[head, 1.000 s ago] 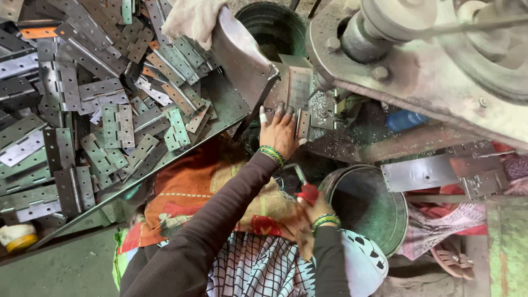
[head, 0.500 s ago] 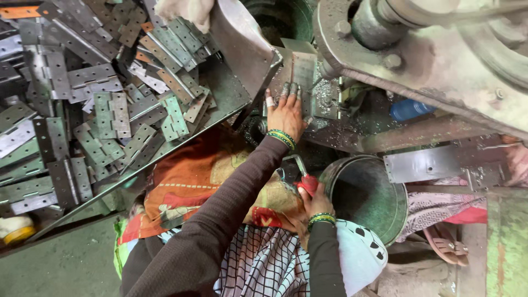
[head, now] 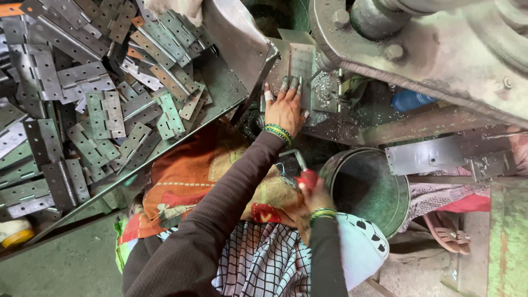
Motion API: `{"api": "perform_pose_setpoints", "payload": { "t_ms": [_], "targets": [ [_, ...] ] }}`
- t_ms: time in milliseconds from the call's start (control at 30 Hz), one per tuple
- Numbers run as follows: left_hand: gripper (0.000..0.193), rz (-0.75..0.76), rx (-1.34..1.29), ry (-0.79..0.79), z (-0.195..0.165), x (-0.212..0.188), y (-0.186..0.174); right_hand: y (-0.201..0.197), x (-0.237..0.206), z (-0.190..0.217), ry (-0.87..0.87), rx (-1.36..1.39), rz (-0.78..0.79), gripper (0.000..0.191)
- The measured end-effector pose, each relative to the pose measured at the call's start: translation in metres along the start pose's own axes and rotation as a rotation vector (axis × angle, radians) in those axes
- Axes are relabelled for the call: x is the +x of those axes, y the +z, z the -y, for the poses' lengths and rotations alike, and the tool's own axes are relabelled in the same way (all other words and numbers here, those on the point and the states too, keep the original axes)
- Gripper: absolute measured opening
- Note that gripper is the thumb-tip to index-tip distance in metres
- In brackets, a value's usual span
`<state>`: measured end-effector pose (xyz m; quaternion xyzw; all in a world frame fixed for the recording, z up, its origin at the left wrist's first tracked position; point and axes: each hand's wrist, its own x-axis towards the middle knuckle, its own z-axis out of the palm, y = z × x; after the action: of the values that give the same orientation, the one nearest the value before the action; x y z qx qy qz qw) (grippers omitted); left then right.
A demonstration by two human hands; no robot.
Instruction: The person repeatedly picks metal brackets from a bin, places each one into a punch press, and activates the press with a red-handled lever. The processed brackets are released into a container below.
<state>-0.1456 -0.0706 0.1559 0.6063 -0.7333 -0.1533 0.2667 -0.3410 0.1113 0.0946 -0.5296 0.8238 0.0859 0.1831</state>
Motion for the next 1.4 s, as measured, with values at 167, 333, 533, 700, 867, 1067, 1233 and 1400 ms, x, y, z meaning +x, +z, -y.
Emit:
{"api": "perform_pose_setpoints", "payload": {
  "t_ms": [167, 333, 533, 700, 867, 1067, 1233, 1400],
  "targets": [
    [0.046, -0.082, -0.017, 0.078, 0.008, -0.012, 0.002, 0.023, 0.01, -0.013, -0.144, 0.1, -0.073, 0.071],
    [0.038, -0.069, 0.033, 0.075, 0.009, -0.008, 0.002, -0.065, 0.0, -0.001, -0.077, -0.119, 0.039, 0.073],
    [0.034, -0.104, 0.002, 0.023, 0.004, 0.008, 0.016, -0.072, -0.017, 0.02, -0.035, -0.124, -0.053, 0.071],
    [0.033, -0.112, 0.04, 0.04, 0.005, 0.011, 0.026, -0.016, -0.013, 0.005, -0.06, 0.033, -0.053, 0.076],
    [0.045, -0.266, 0.037, 0.079, 0.004, 0.011, 0.022, -0.048, 0.007, 0.0, -0.108, -0.078, 0.047, 0.085],
    [0.042, -0.045, 0.006, -0.006, 0.002, 0.009, 0.015, -0.074, -0.001, 0.011, -0.054, -0.211, -0.079, 0.071],
    [0.041, -0.099, -0.051, 0.006, 0.001, 0.01, 0.016, 0.006, 0.004, -0.002, -0.046, -0.008, -0.021, 0.08],
    [0.048, -0.195, -0.021, 0.087, 0.006, 0.001, 0.017, 0.02, 0.013, -0.021, -0.087, 0.066, 0.019, 0.081]
  ]
}}
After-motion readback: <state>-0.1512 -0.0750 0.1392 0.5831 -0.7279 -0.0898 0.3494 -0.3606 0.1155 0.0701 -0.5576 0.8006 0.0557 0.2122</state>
